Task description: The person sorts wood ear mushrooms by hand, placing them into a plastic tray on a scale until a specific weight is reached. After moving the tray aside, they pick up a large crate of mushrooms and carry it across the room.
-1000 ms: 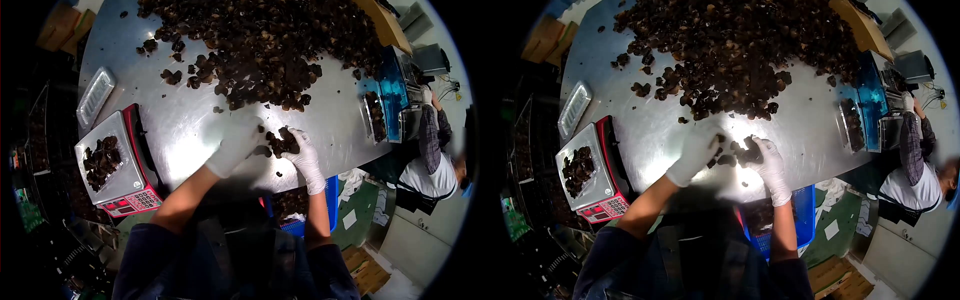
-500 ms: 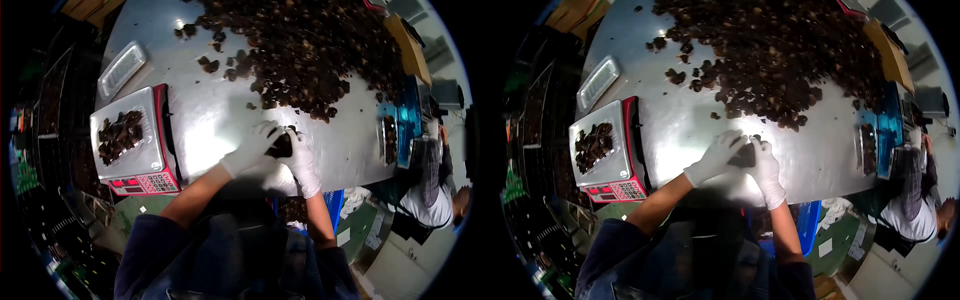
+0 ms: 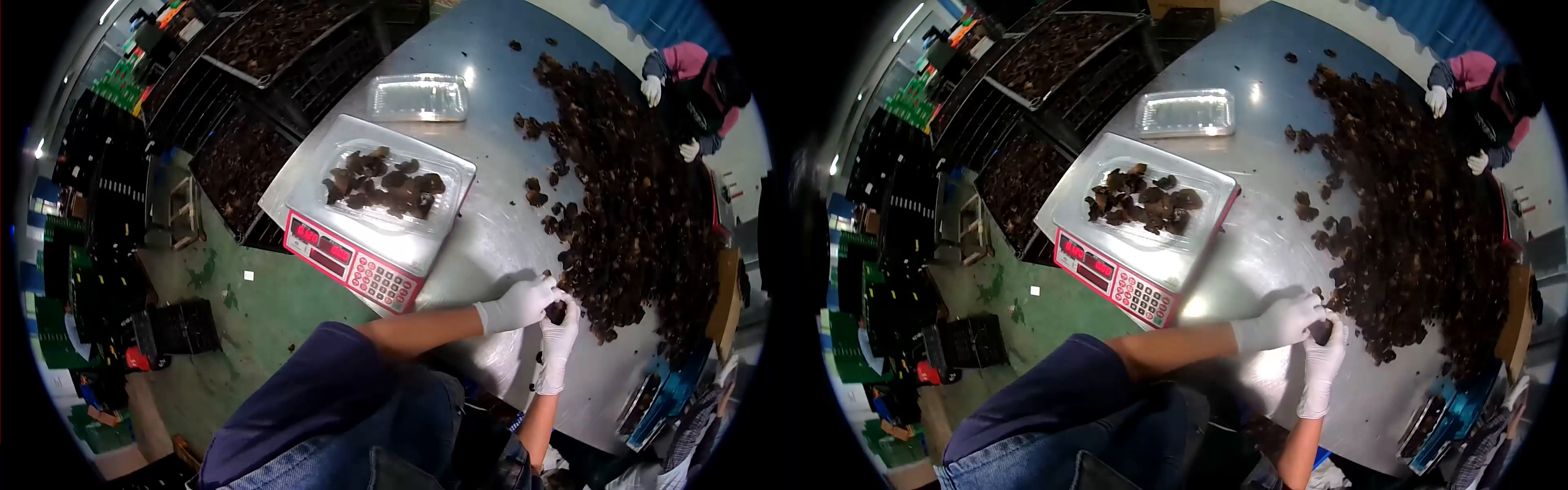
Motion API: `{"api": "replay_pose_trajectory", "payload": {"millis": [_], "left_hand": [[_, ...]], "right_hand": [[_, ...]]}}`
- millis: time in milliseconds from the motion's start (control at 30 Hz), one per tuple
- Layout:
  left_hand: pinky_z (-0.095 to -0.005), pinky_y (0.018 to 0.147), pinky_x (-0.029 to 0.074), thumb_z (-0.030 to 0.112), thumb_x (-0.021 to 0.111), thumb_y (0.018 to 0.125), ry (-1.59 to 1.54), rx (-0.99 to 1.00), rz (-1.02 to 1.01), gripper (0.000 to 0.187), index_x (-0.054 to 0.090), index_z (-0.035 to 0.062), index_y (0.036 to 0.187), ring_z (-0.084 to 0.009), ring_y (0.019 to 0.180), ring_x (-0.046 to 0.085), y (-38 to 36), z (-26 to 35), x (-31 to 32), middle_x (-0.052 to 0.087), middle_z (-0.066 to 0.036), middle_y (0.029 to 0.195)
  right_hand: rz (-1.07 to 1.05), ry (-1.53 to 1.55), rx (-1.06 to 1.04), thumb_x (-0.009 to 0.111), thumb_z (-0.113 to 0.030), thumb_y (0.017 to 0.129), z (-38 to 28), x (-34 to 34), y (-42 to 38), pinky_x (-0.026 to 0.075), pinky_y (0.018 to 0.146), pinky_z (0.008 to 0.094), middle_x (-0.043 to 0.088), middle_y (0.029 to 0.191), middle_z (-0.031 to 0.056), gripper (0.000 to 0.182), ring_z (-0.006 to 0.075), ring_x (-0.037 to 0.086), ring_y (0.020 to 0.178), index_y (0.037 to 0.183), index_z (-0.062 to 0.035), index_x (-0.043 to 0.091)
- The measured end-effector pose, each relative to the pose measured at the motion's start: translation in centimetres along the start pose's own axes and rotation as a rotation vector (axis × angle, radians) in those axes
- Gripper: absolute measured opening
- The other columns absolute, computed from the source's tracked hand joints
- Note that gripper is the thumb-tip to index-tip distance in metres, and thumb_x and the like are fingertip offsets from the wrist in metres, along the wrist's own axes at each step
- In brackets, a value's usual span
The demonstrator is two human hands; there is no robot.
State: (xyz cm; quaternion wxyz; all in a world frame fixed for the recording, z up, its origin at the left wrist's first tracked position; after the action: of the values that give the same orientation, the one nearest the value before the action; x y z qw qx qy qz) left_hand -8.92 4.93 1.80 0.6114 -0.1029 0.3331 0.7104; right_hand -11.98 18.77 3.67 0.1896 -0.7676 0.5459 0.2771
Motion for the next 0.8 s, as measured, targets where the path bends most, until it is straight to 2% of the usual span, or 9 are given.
{"api": "replay_pose_trajectory", "payload": {"millis": [100,167,200,333,467,600,667,733,800], "left_hand": [[-0.0349,0.068,0.052,0.010,0.067,0.067,0.058,0.025,0.253,0.035,0.062,0.0108,0.101,-0.0255,0.084,0.058,0.1,1.6,-11.1,0.056,-0.006,0.094],[-0.0359,0.069,0.051,0.009,0.067,0.069,0.189,0.049,0.280,0.033,0.062,0.0096,0.102,-0.0260,0.086,0.058,-0.5,1.1,-17.2,0.055,-0.008,0.093],[-0.0387,0.072,0.050,0.010,0.066,0.071,0.084,-0.090,0.184,0.032,0.061,0.0082,0.102,-0.0285,0.088,0.058,-0.8,1.2,-20.5,0.056,-0.010,0.095],[-0.0384,0.075,0.052,0.008,0.068,0.071,0.258,-0.210,0.279,0.026,0.063,0.0122,0.096,-0.0297,0.091,0.062,-3.1,-1.3,-28.5,0.060,-0.009,0.097],[-0.0335,0.073,0.052,0.001,0.067,0.070,0.252,-0.091,0.404,0.026,0.063,0.0072,0.095,-0.0259,0.084,0.062,-5.5,-4.6,-32.5,0.059,-0.009,0.091],[-0.0334,0.074,0.051,0.000,0.067,0.069,0.297,-0.176,0.460,0.027,0.063,0.0064,0.095,-0.0255,0.084,0.061,-7.4,-7.2,-34.1,0.059,-0.008,0.091],[-0.0351,0.072,0.051,0.002,0.066,0.067,0.490,-0.104,0.554,0.021,0.062,0.0088,0.087,-0.0261,0.085,0.061,-7.9,-7.4,-34.7,0.059,-0.007,0.091],[-0.0351,0.071,0.050,0.003,0.067,0.067,0.504,-0.204,0.506,0.023,0.063,0.0097,0.088,-0.0261,0.086,0.060,-8.3,-7.7,-34.5,0.059,-0.007,0.094],[-0.0376,0.080,0.049,0.004,0.069,0.065,0.487,-0.305,0.481,0.024,0.065,0.0092,0.087,-0.0282,0.091,0.059,-8.4,-7.8,-34.2,0.059,-0.006,0.089]], "right_hand": [[-0.104,-0.037,-0.158,0.076,0.000,0.068,-9.9,2.1,2.4,0.049,0.090,0.0339,0.058,0.108,0.0086,0.050,0.0249,0.060,0.102,0.114,-0.0096,0.060],[-0.169,0.021,-0.216,0.073,0.002,0.067,-15.1,4.6,3.8,0.048,0.088,0.0320,0.058,0.103,0.0078,0.047,0.0222,0.060,0.098,0.112,-0.0093,0.062],[-0.180,0.086,-0.282,0.070,0.004,0.067,-17.7,5.9,4.4,0.047,0.088,0.0305,0.058,0.100,0.0068,0.045,0.0191,0.060,0.095,0.110,-0.0083,0.063],[-0.415,0.054,-0.316,0.067,0.001,0.068,-25.6,10.8,6.0,0.048,0.088,0.0305,0.060,0.102,0.0086,0.047,0.0236,0.062,0.097,0.113,-0.0111,0.063],[-0.353,-0.050,-0.615,0.068,-0.014,0.072,-26.9,15.6,7.6,0.053,0.083,0.0365,0.062,0.111,0.0089,0.045,0.0297,0.064,0.098,0.117,-0.0168,0.061],[-0.421,-0.320,-0.521,0.068,-0.014,0.072,-26.3,17.1,8.8,0.053,0.081,0.0374,0.061,0.113,0.0084,0.049,0.0292,0.063,0.098,0.120,-0.0165,0.060],[-0.459,-0.350,-0.533,0.073,-0.019,0.070,-26.4,16.4,8.6,0.053,0.082,0.0375,0.060,0.117,0.0092,0.058,0.0283,0.063,0.100,0.126,-0.0172,0.057],[-0.492,-0.359,-0.545,0.078,-0.025,0.068,-26.9,15.8,8.3,0.053,0.084,0.0364,0.059,0.117,0.0097,0.068,0.0276,0.062,0.103,0.132,-0.0183,0.054],[-0.488,-0.380,-0.545,0.080,-0.031,0.067,-28.3,15.1,7.7,0.052,0.086,0.0355,0.059,0.114,0.0097,0.073,0.0276,0.062,0.104,0.134,-0.0183,0.053]]}}
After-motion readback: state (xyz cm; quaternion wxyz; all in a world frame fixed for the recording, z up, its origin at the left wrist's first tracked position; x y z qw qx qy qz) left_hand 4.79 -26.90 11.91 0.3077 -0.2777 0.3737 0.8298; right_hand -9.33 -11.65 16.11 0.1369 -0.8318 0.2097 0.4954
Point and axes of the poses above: each hand's wrist, its own y-axis towards the middle knuckle, its own x-axis out of the palm, z = x × y, the point moved 2 cm from there along y, towards the middle knuckle
